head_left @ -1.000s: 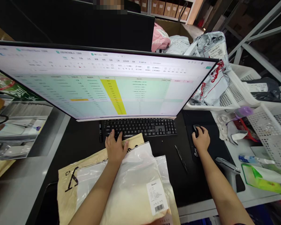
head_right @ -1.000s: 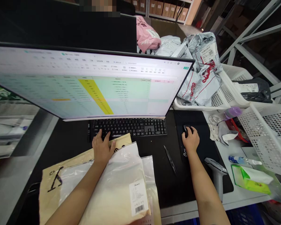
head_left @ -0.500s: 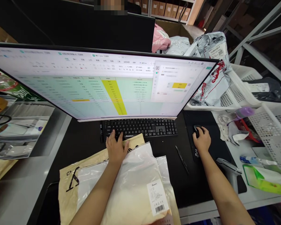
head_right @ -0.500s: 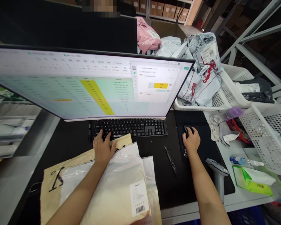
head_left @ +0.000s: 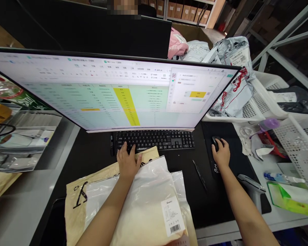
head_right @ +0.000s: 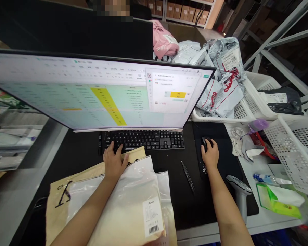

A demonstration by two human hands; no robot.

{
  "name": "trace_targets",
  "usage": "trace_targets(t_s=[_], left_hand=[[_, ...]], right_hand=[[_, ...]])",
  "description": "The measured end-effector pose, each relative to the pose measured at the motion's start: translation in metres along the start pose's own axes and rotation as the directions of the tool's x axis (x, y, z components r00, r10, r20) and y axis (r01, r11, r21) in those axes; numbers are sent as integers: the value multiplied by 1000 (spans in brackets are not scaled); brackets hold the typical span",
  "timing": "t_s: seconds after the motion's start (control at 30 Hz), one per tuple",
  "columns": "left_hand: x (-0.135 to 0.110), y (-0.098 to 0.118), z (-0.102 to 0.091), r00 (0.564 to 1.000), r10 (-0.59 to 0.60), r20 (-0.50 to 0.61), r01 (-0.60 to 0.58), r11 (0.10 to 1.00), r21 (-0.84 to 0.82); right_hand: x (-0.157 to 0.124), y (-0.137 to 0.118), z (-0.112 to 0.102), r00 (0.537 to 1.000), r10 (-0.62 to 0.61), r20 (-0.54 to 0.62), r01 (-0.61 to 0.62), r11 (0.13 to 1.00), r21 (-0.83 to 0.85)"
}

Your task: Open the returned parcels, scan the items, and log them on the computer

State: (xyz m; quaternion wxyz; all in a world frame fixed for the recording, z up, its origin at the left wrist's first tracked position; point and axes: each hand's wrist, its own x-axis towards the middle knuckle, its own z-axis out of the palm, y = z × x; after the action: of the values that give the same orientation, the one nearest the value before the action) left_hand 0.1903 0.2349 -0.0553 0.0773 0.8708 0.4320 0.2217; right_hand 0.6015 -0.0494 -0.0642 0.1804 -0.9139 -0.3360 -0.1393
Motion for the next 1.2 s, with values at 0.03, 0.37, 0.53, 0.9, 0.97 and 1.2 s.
trace_targets(t_s=[0.03,0.37,0.53,0.9,0.97,1.2], left_hand=[[0,0,0,1000,0,2,0,1000,2],[-2,2,-2,998,-29,54,28,999,22],[-1,4,-5,991,-54,119,48,997,54],[2,6,-9,992,-6,127,0,999,53],[2,6,-8,994,4,113,-9,999,48],[0,3,-5,995,34,96,-38,998,40]], right_hand=[[0,0,0,1000,1,2,-1,1000,4],[-2,7,4,1000,0,-2,0,999,41],[-4,9,7,1000,-8,-21,10,997,75],[-1,0,3,1000,2,-11,-1,1000,21],[0,0,3,1000,4,-17,-4,1000,20],[-2,2,3,1000,26,-6,-26,999,34]])
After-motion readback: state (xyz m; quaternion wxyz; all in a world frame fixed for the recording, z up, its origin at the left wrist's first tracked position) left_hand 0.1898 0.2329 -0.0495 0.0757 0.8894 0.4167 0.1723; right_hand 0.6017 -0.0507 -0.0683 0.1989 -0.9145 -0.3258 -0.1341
